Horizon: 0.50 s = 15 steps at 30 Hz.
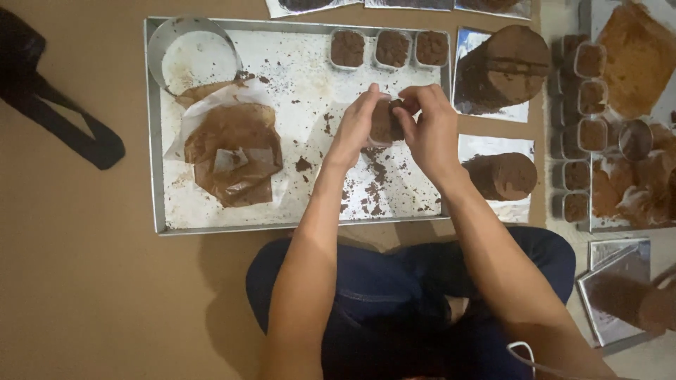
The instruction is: The person is sitting on the floor, filling small square containers with pieces of cake and using a thin metal tool to trim or cut the cake to fit.
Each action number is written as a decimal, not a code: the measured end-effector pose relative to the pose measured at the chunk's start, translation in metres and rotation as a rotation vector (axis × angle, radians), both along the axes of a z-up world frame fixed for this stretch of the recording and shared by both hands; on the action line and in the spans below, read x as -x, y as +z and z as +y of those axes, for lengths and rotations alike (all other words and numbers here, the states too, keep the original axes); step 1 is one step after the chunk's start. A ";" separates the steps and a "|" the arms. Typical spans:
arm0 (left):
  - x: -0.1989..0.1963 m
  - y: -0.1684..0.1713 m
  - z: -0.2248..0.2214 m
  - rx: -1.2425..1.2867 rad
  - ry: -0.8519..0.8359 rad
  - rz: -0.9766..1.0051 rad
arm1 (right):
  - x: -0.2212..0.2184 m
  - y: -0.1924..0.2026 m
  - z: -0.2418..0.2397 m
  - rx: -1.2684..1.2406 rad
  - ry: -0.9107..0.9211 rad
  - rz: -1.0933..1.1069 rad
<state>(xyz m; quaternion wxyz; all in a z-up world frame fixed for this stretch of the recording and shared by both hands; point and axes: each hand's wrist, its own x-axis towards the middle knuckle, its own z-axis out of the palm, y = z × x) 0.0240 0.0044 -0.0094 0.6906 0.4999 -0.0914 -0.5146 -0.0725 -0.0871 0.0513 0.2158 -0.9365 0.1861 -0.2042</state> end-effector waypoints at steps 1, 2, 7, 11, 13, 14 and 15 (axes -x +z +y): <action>-0.001 -0.012 -0.004 -0.002 0.000 0.003 | -0.002 -0.002 -0.001 -0.002 0.000 0.003; 0.001 -0.024 -0.009 -0.006 0.004 -0.054 | -0.001 -0.003 -0.001 0.018 0.027 0.022; 0.006 -0.009 -0.003 -0.040 0.046 -0.188 | 0.002 0.013 0.001 -0.125 0.048 0.024; 0.010 -0.008 -0.002 -0.071 0.110 -0.241 | 0.010 -0.003 -0.005 -0.339 -0.046 -0.107; 0.010 -0.007 -0.003 -0.077 0.115 -0.254 | 0.013 -0.010 -0.007 -0.408 -0.063 -0.155; 0.008 -0.011 -0.003 -0.093 0.118 -0.275 | 0.013 -0.010 -0.005 -0.480 -0.085 -0.166; 0.007 -0.015 -0.002 -0.109 0.121 -0.296 | 0.012 -0.011 -0.003 -0.551 -0.106 -0.176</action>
